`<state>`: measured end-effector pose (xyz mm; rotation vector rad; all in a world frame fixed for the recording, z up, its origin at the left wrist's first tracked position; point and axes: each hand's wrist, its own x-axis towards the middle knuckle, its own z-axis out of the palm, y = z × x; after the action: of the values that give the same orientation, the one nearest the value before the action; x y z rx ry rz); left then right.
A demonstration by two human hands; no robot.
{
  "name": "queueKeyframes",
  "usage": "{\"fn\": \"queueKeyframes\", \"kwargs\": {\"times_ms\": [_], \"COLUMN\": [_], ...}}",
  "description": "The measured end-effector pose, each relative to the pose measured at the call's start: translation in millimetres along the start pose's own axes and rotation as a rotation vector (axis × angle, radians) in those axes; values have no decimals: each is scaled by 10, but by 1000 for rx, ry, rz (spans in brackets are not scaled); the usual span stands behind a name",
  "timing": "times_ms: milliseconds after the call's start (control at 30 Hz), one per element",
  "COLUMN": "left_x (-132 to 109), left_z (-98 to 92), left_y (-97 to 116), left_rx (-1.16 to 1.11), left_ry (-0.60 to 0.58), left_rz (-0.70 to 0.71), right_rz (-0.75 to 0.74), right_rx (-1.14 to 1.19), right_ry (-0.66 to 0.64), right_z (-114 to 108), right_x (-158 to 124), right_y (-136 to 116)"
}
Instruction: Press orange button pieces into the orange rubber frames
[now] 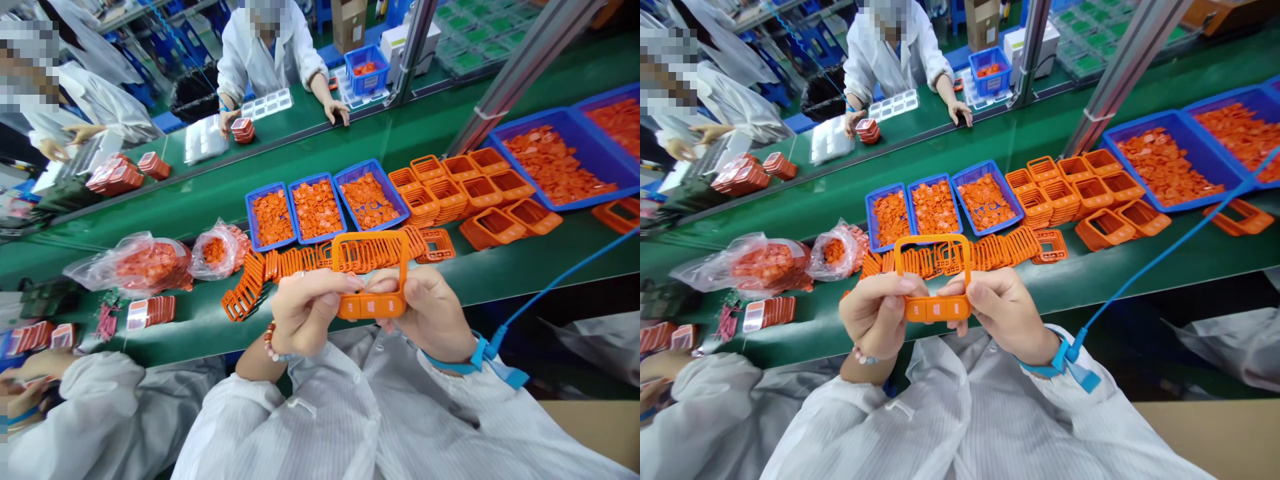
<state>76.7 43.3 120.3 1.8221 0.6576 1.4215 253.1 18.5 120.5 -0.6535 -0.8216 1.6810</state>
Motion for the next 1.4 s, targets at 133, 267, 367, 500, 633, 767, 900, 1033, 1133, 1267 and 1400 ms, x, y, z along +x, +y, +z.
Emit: {"fn": "queueKeyframes", "kwargs": {"times_ms": [133,267,367,500,633,767,900,1033,1133,1267,1400], "left_x": [-19,-28,-23,-3,10,12,3,-42,-99,-189,-360], "left_z": [-11,-27,-20,5,30,38,5,1,89,290,430], "left_y": [4,12,19,17,15,10,2,48,136,219,118], "left_rx": [-20,-11,-4,38,58,52,50,79,88,196,310], "left_ry": [22,14,27,42,60,78,64,50,34,99,151], "left_rz": [-16,-57,-43,18,60,75,70,61,77,105,6], "right_rz": [41,80,68,41,-49,-97,-98,-96,-75,-26,-14], "right_rx": [24,17,29,2,-1,5,-14,-81,-161,-303,-403], "right_ry": [9,31,27,46,9,-21,-28,-8,41,16,-73], "right_z": [-2,9,21,29,30,26,17,9,26,131,258], "right_x": [-12,-13,-5,10,20,14,-4,11,79,219,341], "right_y": [11,12,13,19,23,34,51,17,-91,-319,-479]}}
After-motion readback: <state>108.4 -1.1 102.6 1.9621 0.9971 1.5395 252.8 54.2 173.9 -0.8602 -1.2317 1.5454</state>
